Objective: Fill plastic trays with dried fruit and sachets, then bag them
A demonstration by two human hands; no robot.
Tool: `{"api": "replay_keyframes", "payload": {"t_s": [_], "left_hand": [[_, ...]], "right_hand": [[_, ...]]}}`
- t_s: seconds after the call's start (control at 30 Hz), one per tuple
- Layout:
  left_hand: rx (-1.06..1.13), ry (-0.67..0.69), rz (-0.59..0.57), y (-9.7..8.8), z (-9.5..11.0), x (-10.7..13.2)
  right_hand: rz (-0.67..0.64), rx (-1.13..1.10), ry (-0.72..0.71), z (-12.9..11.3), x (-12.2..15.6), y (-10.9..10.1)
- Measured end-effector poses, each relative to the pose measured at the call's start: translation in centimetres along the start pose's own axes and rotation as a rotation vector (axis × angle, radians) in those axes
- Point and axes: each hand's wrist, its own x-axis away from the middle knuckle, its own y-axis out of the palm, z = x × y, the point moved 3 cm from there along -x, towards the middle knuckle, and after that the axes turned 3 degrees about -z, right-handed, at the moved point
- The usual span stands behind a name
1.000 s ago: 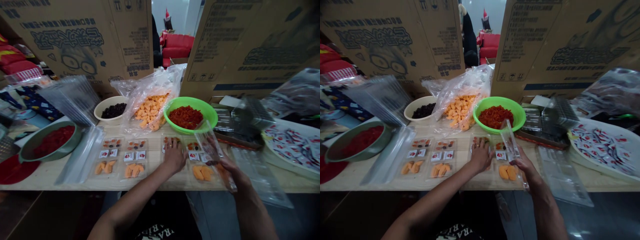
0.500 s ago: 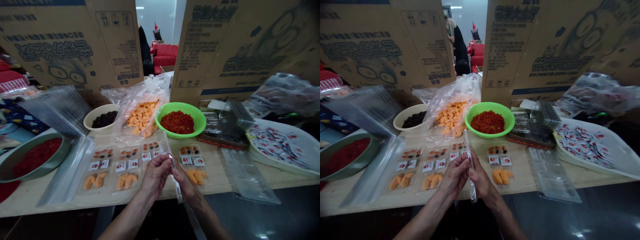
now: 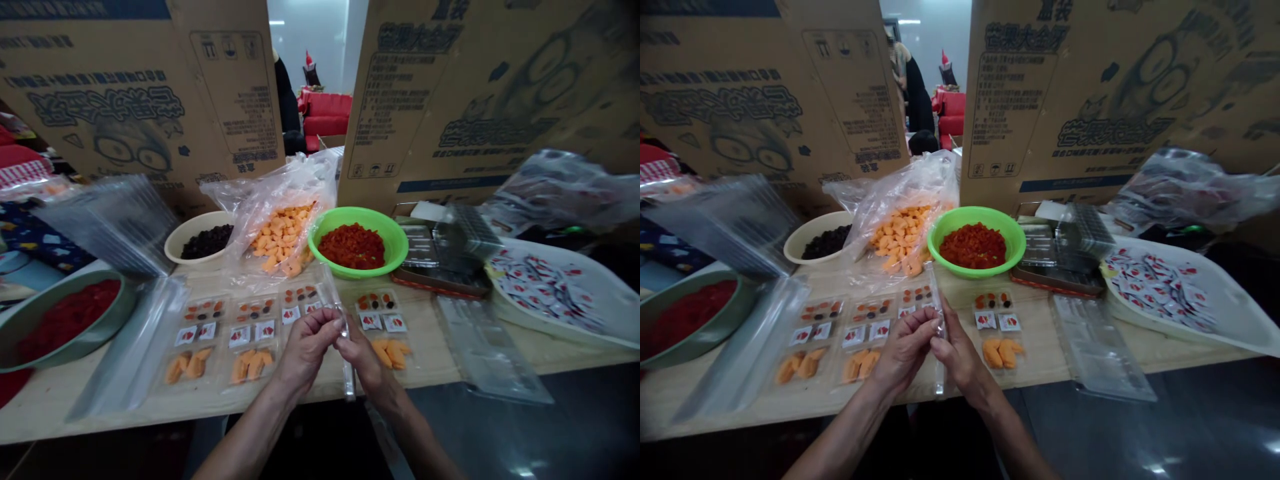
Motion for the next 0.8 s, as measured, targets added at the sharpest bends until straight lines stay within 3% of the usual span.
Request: {"api": "replay_keyframes", "payload": {"t_s": [0.17,0.3,0.43,0.8], "left_hand": [[-0.014,-0.009,-0.097,0.2,0.2,-0.4],[0.166,-0.029,-0.051,1.4,-0.1,-1.3],[0.280,-0.071,0.041,2.0,-0.7,-1.8],[0.269,-0.096,0.123,1.6,-1.1,-1.6]], "right_hand": [[0.003,0.031,-0.026,-1.2,-0.4,-0.8],[0.083,0.029,-0.051,-1.0,-0.7,-1.4],[0.043,-0.088,-0.042,-0.2,-0.6,-1.5],[-0.039,-0.134,-0.039,0.7,-0.6,-1.5]]}}
